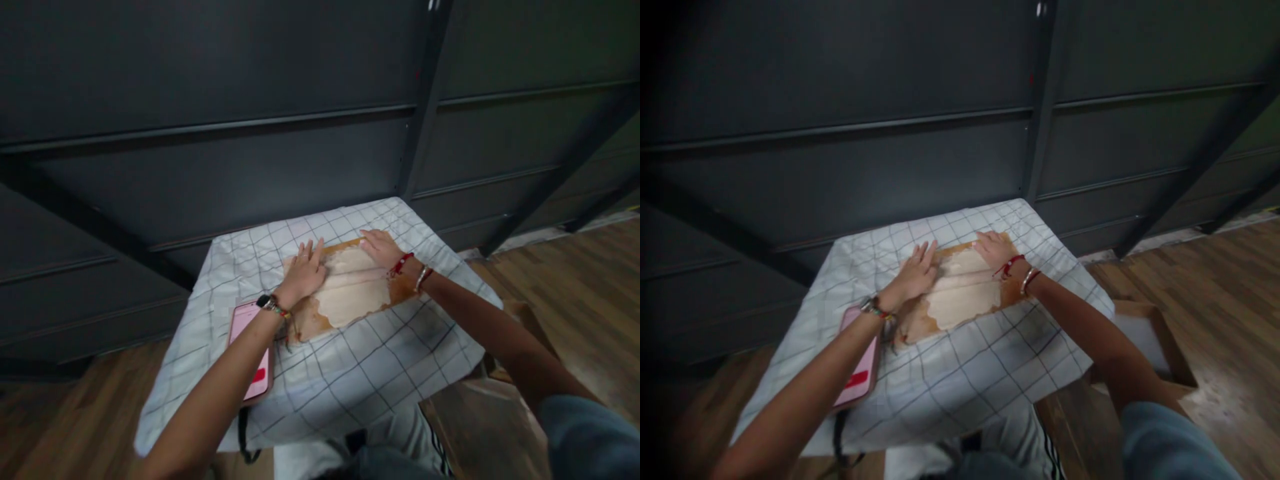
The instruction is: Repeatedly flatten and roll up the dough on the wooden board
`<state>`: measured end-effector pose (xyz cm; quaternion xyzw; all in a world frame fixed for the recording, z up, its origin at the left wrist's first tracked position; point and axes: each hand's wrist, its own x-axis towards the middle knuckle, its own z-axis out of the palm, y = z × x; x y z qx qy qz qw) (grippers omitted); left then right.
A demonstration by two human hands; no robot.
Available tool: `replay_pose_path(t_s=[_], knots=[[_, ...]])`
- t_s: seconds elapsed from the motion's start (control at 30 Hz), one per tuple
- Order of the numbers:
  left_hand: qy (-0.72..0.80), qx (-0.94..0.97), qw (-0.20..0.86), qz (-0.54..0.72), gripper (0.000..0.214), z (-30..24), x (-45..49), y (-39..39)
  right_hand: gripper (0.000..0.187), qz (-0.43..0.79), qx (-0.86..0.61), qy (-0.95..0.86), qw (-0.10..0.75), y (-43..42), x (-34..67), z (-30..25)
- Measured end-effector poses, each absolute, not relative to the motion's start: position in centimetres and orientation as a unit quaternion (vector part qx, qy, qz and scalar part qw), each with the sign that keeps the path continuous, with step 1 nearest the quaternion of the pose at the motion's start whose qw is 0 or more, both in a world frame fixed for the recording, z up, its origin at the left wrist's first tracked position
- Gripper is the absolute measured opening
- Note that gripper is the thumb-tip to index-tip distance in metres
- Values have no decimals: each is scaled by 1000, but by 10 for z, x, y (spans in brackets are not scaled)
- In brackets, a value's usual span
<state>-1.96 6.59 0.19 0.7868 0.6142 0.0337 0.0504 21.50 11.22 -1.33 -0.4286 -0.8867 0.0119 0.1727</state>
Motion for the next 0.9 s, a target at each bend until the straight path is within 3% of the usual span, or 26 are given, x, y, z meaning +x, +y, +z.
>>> replay_pose_path(t_s=[0.37, 0.63, 0.9], knots=[[639, 762, 100, -2, 61, -13, -11, 79, 54, 6, -484, -859, 168, 104, 197, -17], [623, 782, 21, 6, 64, -5, -7, 50, 51, 56, -474, -866, 147, 75, 199, -13], [626, 779, 18, 13, 62, -7, -6, 38, 53, 105, -437, -883, 134, 63, 198, -9]])
